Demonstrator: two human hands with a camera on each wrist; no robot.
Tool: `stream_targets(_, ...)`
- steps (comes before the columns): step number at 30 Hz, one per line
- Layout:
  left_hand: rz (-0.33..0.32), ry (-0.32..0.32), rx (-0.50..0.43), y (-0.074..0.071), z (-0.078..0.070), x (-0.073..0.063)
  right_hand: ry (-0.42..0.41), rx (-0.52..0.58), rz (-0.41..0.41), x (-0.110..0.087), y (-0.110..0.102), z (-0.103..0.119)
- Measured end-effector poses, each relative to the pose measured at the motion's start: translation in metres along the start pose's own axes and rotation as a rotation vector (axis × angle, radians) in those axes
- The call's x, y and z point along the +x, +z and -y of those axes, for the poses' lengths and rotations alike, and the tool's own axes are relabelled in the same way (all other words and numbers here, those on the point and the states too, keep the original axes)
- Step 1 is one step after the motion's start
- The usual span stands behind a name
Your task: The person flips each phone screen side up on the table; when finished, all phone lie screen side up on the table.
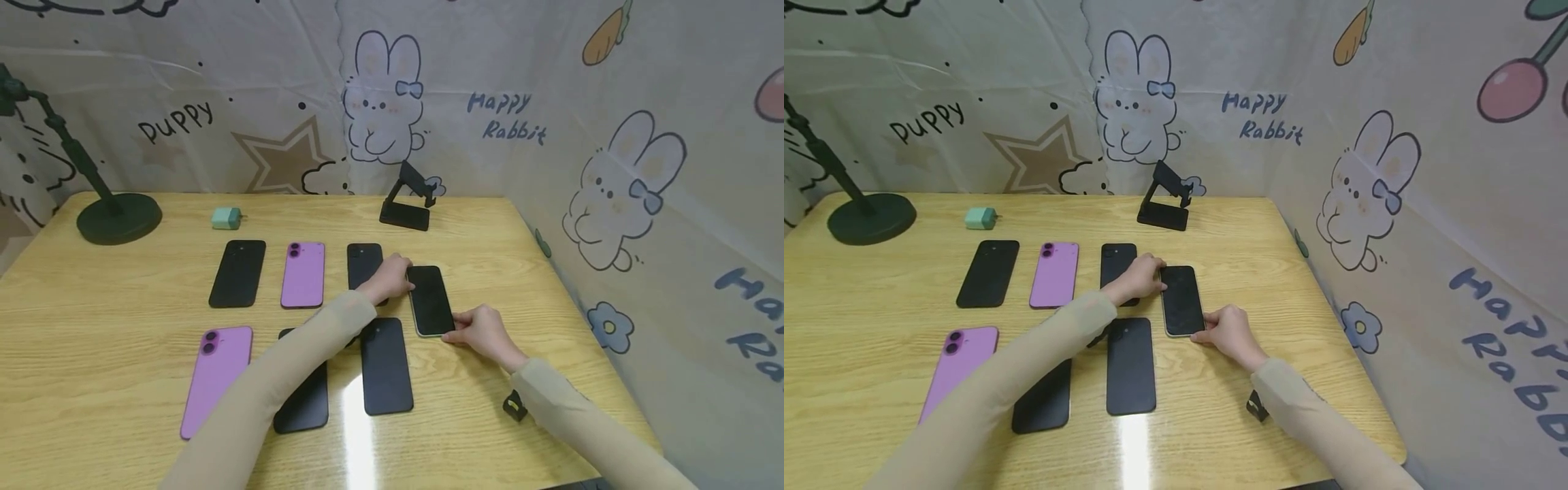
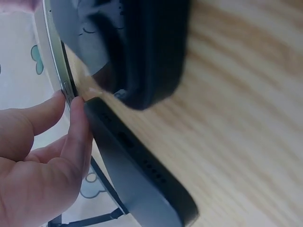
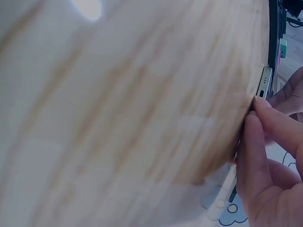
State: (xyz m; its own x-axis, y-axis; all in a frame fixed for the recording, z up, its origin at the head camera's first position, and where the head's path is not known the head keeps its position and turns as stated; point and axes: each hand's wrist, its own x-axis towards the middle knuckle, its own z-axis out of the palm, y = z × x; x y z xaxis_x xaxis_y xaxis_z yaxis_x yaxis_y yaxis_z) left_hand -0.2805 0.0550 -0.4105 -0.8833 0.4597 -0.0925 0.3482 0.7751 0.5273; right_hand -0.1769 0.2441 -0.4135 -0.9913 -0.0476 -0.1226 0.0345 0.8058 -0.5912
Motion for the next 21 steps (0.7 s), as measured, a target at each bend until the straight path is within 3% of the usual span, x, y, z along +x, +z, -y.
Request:
stream_targets(7,0.071,-0.029,-0.042,-0.007,-0.005,-0.003,0.019,-0.079,0.108,0.009,-0.016,0.009)
stream_targets(11,0.070,-0.019,-0.071,-0.013,-0.005,-0.005,0.042,-0.130,0.130,0.017,-0.027,0.022)
stream_targets(16,-0.006,0.038,-0.106,-0.024,0.005,-0.009,0.030,-0.121,0.127,0.026,-0.023,0.046)
stream_targets(21,-0.137,0.101,-0.148,-0.038,0.029,-0.013,0.001,-0.039,0.170,0.038,0.001,0.070)
